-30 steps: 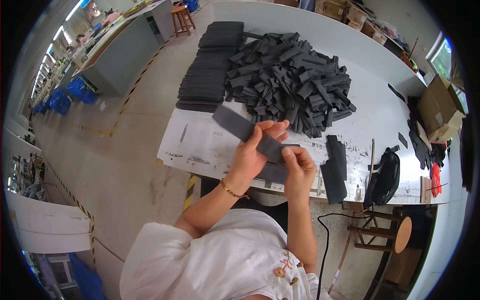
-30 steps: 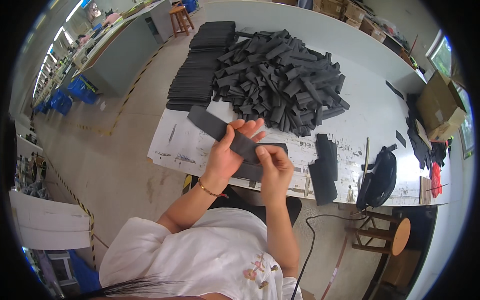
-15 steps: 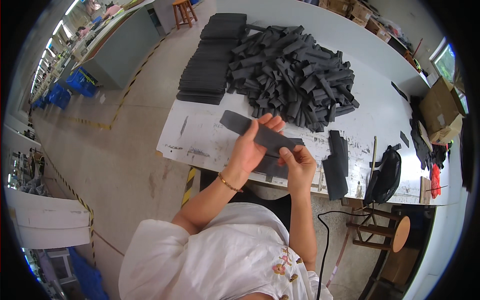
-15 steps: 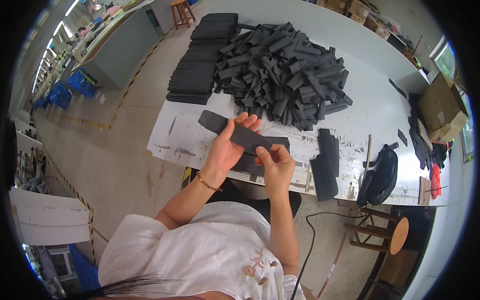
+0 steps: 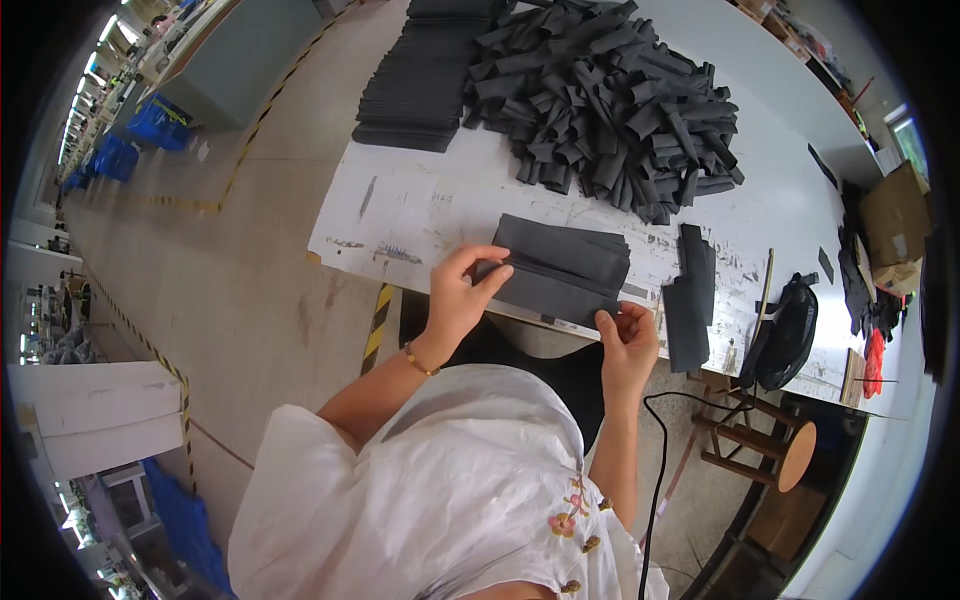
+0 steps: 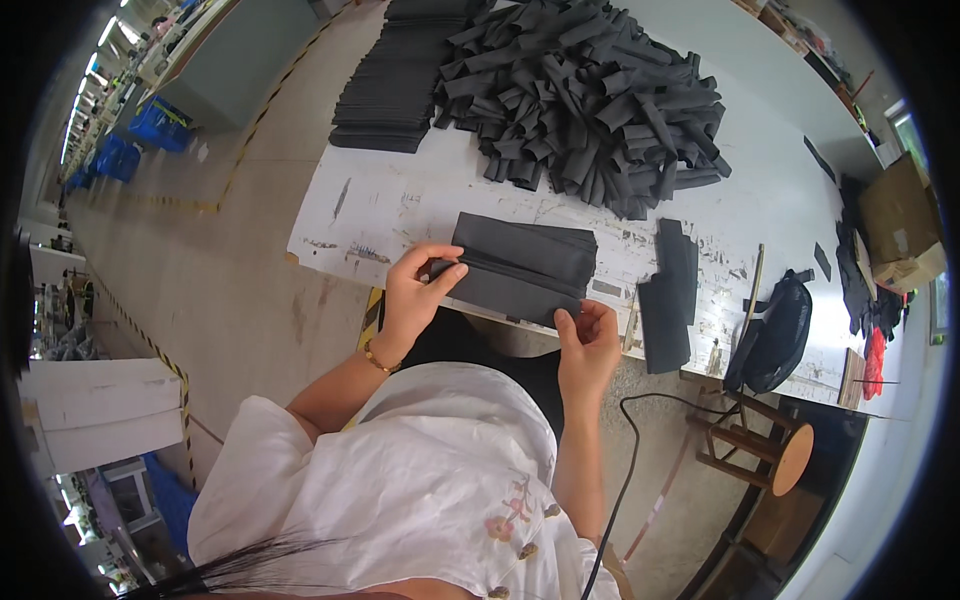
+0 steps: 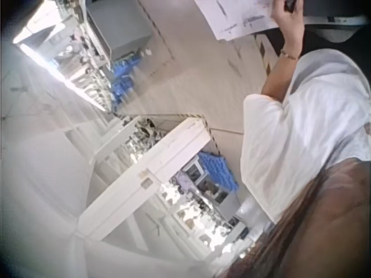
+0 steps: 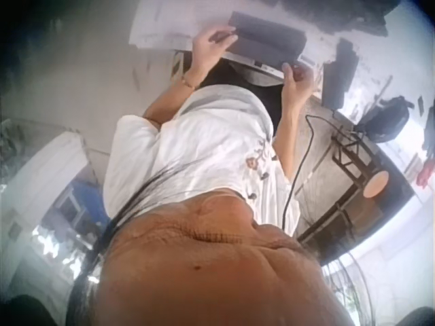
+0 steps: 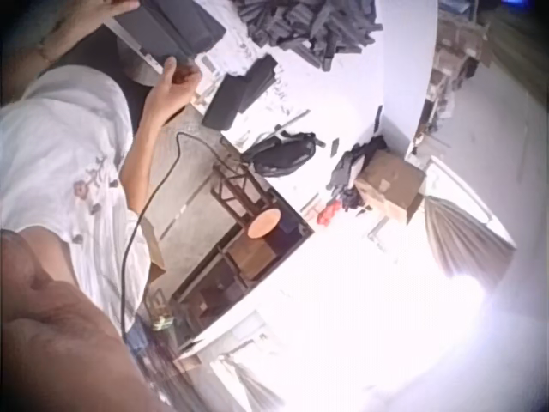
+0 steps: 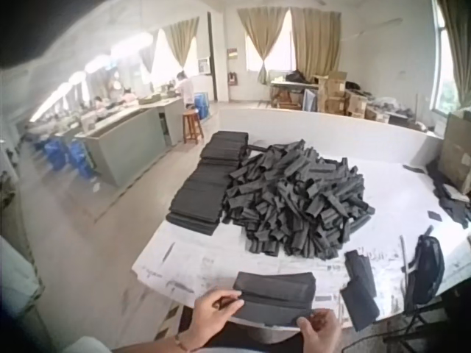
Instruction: Inspecting and neatly stacking rectangular gray foam padding pieces on a workbench.
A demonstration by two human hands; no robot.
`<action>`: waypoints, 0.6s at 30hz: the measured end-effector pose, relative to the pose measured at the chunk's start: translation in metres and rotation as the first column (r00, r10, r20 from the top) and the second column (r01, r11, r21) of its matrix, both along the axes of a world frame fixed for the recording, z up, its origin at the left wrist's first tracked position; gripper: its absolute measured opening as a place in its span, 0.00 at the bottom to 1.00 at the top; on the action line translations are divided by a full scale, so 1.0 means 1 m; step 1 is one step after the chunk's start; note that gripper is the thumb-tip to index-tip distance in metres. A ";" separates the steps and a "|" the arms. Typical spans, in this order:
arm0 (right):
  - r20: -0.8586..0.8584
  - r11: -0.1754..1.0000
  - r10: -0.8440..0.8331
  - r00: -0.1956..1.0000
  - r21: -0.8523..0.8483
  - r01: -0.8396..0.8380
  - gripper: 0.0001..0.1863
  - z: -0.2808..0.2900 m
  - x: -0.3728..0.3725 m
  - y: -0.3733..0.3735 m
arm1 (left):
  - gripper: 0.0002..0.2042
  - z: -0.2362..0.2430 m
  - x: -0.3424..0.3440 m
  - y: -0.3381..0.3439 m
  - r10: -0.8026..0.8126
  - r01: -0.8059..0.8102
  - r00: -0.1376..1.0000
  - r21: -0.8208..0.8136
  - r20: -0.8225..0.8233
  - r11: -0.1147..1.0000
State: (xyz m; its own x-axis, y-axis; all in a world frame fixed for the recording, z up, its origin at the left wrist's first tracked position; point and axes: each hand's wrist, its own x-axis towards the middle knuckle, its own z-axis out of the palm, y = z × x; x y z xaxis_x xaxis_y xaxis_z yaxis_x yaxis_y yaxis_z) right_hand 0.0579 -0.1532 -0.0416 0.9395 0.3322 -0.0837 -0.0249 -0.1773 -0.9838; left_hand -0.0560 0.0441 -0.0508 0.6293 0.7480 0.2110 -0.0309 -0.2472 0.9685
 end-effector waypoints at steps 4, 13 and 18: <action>0.131 0.990 -0.043 0.990 -0.128 0.060 0.16 -0.002 -0.005 0.009 | 0.09 -0.008 0.001 -0.002 0.074 -0.071 0.997 0.111 -0.025 0.991; 0.204 0.982 -0.033 0.978 -0.176 0.070 0.19 -0.020 0.004 0.004 | 0.11 -0.006 0.006 0.001 0.119 -0.090 0.988 0.260 -0.099 0.962; 0.273 0.958 -0.117 0.955 -0.223 0.181 0.17 -0.023 0.020 -0.020 | 0.10 -0.005 0.007 0.015 0.185 -0.150 0.982 0.446 -0.034 0.882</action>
